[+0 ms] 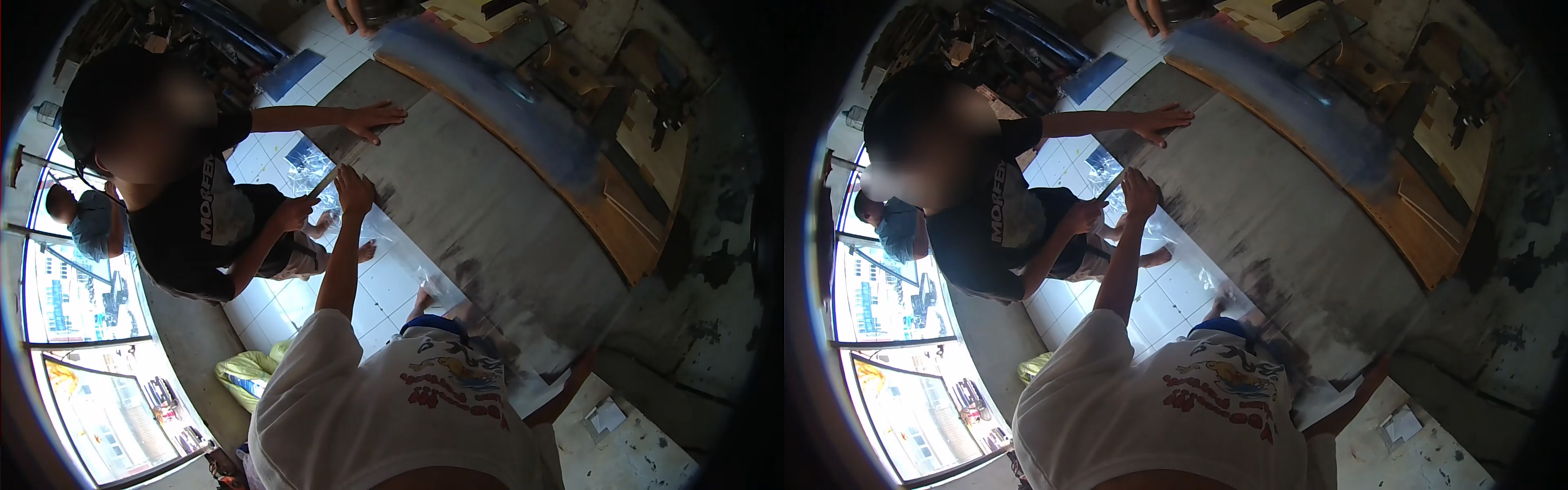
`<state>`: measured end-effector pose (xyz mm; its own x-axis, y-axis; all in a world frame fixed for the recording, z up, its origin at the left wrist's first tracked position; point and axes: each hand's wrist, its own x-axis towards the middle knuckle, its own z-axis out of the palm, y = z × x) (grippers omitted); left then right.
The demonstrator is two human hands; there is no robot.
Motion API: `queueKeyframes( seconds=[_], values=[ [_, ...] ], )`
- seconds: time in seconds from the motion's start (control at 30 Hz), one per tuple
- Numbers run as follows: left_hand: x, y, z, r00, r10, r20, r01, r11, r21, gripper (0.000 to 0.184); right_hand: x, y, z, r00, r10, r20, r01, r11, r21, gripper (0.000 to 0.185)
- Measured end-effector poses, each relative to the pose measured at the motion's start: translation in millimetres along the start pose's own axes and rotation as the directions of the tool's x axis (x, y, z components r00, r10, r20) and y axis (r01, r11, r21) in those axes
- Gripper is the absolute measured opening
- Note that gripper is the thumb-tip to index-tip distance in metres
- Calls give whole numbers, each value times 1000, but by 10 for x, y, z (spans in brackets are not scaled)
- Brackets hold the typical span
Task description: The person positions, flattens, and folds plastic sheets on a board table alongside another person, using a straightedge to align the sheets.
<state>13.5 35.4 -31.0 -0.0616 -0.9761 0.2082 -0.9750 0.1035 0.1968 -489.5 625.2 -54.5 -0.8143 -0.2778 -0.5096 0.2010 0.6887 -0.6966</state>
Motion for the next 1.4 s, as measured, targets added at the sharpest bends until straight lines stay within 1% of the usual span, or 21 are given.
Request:
queueKeyframes(
  seconds=[0.23,0.33,0.37,0.43,0.47,0.5,0.57,0.6,0.63,0.8,0.9,0.93,0.97,1.0,1.03,1.07,1.13,1.17,1.33,1.37,1.4],
  values=[
    [-211,-90,-57,997,-51,61,55,996,-69,63,-17,38,-31,1000,0,18,0,1000,19,56],
    [-489,-110,45,971,-227,-78,206,955,-215,74,-33,46,-62,999,7,35,-8,1000,29,56],
    [-480,-119,73,921,-387,-29,356,872,-337,80,-47,48,-81,999,11,40,-13,999,34,55],
    [-495,-120,48,748,-650,131,607,592,-530,91,-67,66,-112,999,23,47,-26,998,48,55],
    [-462,-196,1,685,-614,391,631,232,-740,88,-85,82,-135,998,30,51,-32,998,48,55],
    [-400,-344,11,644,-463,609,603,-184,-776,86,-108,89,-144,997,35,62,-38,998,50,55],
    [-359,-540,107,779,-257,572,404,-491,-772,65,-162,134,-189,995,53,81,-57,997,58,55],
    [-302,-804,370,851,-143,506,368,-525,-768,49,-203,139,-206,993,63,98,-70,996,60,55],
    [-218,-786,306,808,-176,562,462,-401,-791,56,-225,159,-220,992,70,109,-77,995,65,55],
    [-41,-649,225,748,-238,620,535,-337,-775,48,-340,295,-327,981,100,163,-115,990,85,54],
    [-21,-847,459,875,-148,460,444,-131,-886,46,-363,301,-347,976,80,205,-103,989,103,54],
    [35,-788,351,757,-194,624,538,-357,-763,42,-375,263,-342,973,63,223,-91,989,114,53],
    [13,-930,479,934,-65,352,358,197,-913,41,-390,198,-308,975,41,220,-71,989,129,53],
    [-3,-1080,621,997,71,37,-18,644,-765,40,-425,125,-267,980,16,200,-48,987,153,53],
    [-101,-988,399,949,290,-127,-316,835,-450,40,-518,-1,-199,990,-15,138,-10,985,174,43],
    [-57,-1063,432,961,265,-82,-268,813,-517,41,-606,-134,-127,996,-45,75,30,981,191,37],
    [-83,-903,225,928,368,-52,-360,855,-373,41,-591,-81,-98,998,-32,59,18,976,215,38],
    [80,-1201,518,774,597,-211,-631,755,-177,39,-570,-1,-84,998,-40,40,30,973,227,39],
    [327,-1481,885,842,526,-124,-525,744,-413,42,-533,62,45,993,18,-114,10,971,240,50],
    [239,-1330,608,602,714,-357,-766,643,-7,39,-516,87,50,993,24,-119,5,971,238,51],
    [307,-1415,683,936,330,-122,-297,558,-775,35,-513,100,55,992,31,-123,-1,972,235,53]
  ],
)
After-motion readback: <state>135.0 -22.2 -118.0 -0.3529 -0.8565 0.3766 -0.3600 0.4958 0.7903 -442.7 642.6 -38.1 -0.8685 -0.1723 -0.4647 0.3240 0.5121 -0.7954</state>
